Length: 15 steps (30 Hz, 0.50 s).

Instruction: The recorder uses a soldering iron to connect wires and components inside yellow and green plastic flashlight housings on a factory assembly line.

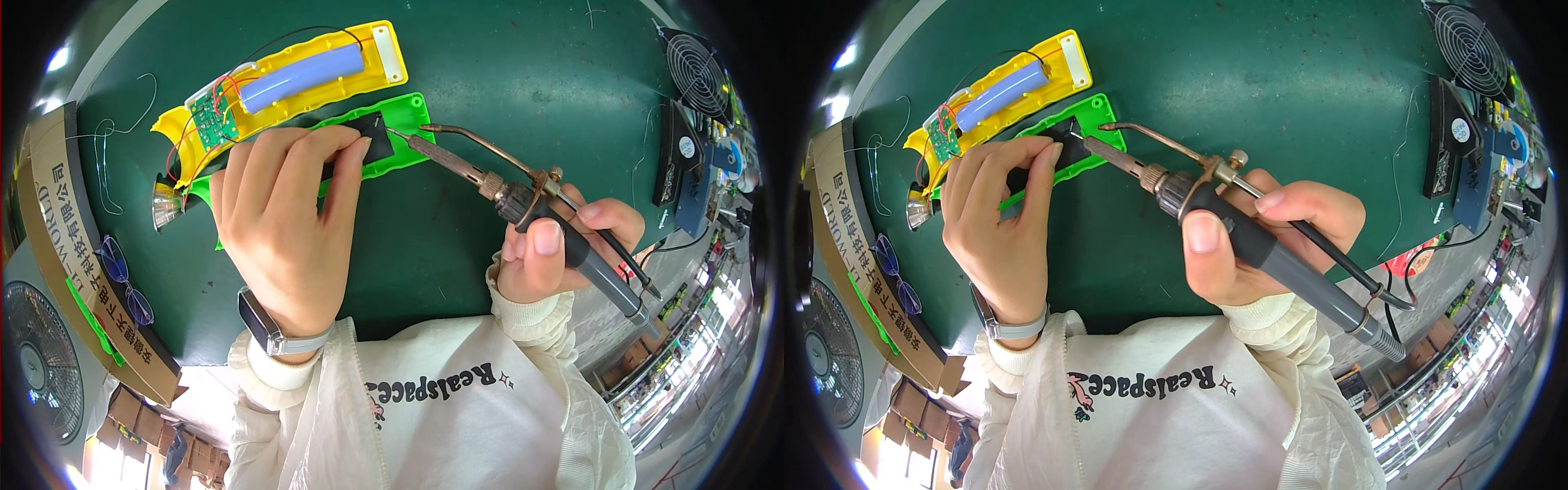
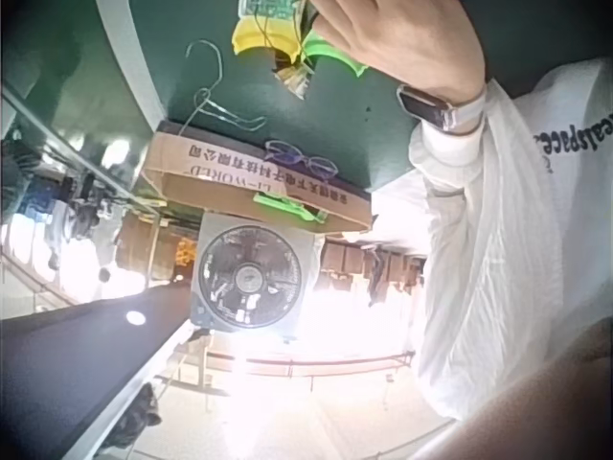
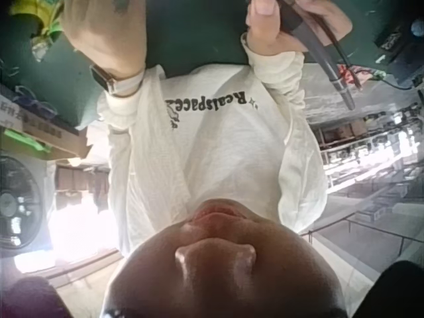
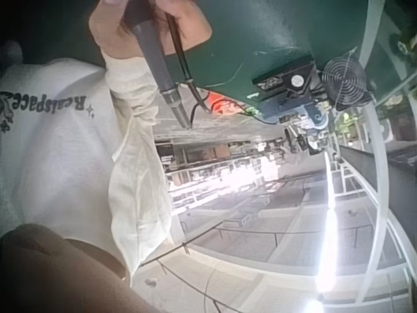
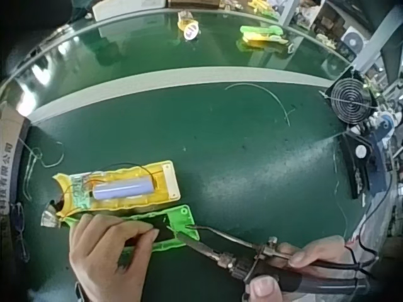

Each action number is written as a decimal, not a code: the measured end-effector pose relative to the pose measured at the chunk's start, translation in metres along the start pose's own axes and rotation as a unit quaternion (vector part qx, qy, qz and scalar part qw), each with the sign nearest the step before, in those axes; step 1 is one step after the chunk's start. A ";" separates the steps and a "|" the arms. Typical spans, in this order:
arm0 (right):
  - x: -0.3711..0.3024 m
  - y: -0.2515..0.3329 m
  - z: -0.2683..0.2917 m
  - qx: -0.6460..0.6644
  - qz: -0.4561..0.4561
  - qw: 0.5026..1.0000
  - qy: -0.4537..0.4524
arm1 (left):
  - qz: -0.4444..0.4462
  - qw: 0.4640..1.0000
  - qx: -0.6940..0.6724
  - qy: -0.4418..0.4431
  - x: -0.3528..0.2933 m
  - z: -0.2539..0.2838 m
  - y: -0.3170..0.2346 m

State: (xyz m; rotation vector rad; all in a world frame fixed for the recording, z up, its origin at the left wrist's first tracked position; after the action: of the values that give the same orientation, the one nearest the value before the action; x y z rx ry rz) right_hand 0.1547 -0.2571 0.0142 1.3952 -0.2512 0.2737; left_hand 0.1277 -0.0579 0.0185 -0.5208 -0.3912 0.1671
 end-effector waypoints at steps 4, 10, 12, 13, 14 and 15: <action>0.002 0.006 -0.007 -0.029 0.013 0.999 -0.015 | -0.002 1.000 0.010 0.009 0.002 -0.001 -0.003; 0.002 0.006 -0.012 -0.054 0.013 0.998 0.003 | -0.003 1.000 0.006 0.005 0.002 -0.002 -0.002; 0.002 0.009 -0.014 -0.099 0.033 0.994 0.024 | 0.000 1.000 0.006 0.007 0.002 -0.002 -0.001; 0.001 0.009 -0.015 -0.098 0.033 0.994 0.024 | -0.003 1.000 0.007 0.006 0.002 -0.002 -0.002; 0.001 0.008 -0.015 -0.078 0.022 0.997 0.012 | -0.007 1.000 0.009 0.005 0.002 -0.002 -0.002; 0.001 0.007 -0.014 -0.058 0.011 0.998 0.001 | -0.007 1.000 0.009 0.005 0.002 -0.002 -0.002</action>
State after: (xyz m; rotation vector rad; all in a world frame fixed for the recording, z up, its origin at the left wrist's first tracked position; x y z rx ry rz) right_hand 0.1540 -0.2427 0.0187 1.2775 -0.2779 0.2741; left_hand 0.1303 -0.0604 0.0185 -0.5001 -0.3825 0.1534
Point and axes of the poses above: each hand's wrist, its own x-axis towards the middle knuckle, its own z-axis out of the back of the hand, y = z × x, the point moved 9 cm from there along x, towards the middle knuckle, and after that the axes turned 3 degrees about -z, right-handed, at the moved point
